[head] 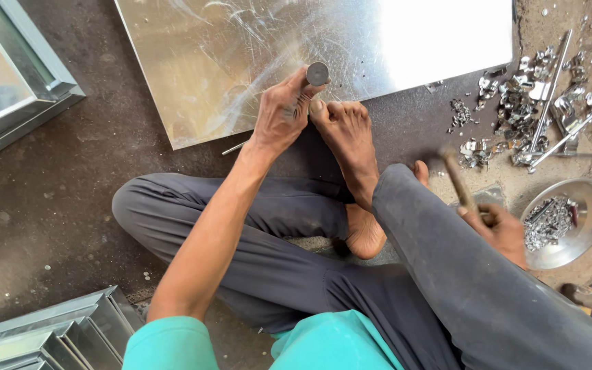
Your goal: The person places hardware onto a metal sheet and uses a hammer and a punch to secure it, then folds the sheet into a box shape and repeats the hammering process on the seams and remaining hardware.
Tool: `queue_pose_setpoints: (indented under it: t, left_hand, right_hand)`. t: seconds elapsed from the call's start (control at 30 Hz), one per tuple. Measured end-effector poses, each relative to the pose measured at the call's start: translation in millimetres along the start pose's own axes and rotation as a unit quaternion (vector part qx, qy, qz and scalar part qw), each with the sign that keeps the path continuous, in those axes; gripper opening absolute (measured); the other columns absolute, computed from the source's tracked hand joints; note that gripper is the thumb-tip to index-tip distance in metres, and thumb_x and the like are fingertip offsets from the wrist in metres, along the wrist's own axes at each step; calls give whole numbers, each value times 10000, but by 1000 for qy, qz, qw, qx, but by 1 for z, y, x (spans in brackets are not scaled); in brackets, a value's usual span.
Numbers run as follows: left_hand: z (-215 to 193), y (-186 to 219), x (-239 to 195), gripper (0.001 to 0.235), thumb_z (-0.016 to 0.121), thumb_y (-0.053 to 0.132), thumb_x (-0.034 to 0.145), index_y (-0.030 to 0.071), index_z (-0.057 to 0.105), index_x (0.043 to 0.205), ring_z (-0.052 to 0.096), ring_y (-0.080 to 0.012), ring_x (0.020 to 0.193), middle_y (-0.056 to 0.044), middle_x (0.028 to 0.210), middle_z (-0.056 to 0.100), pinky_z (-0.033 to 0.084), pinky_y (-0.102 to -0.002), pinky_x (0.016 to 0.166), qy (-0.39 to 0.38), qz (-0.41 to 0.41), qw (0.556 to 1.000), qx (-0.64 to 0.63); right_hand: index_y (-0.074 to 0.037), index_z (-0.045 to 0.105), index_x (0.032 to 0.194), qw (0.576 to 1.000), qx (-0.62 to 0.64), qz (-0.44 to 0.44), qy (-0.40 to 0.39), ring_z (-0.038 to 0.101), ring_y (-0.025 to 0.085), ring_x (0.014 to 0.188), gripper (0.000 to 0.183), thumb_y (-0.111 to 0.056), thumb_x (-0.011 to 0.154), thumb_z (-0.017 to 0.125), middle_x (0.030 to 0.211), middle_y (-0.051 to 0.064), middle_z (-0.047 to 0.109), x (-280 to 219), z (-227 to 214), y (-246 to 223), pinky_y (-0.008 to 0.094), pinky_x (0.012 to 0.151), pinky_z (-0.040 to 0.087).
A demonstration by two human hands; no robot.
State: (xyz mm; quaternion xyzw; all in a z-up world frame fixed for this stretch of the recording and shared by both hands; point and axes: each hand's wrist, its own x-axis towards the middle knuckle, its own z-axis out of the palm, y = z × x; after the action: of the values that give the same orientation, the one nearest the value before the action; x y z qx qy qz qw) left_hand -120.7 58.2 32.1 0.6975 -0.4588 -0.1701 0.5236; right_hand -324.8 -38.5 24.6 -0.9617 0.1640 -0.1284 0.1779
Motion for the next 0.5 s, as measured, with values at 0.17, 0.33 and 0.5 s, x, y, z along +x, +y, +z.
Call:
queue_pose_setpoints:
  t: [0.17,0.33,0.5]
  left_hand:
    - [10,-16,-6,113,661,89,1062,69,621,1166,734,-320,790,-156,924,713,567,-401,668,-11,-1,1000,2]
    - [10,-16,-3,222,661,51,1016,77,624,1234,751,-317,877,-144,1013,749,593,-387,697,-1,27,998,50]
    - [15,-27,-8,286,691,80,1021,52,601,1292,770,-262,833,-123,1006,754,610,-347,671,2,32,999,26]
  right_hand:
    - [-7,551,1426,963,127,228,-66,607,153,833,485,-196,995,668,965,86,632,-113,-155,29,293,727,484]
    - [-37,611,1424,919,159,326,-158,583,136,535,495,-277,993,662,695,68,663,-88,-166,30,306,428,435]
    - [-25,572,1413,982,182,57,-7,579,101,600,382,-257,1113,617,830,54,638,-54,-181,22,274,520,454]
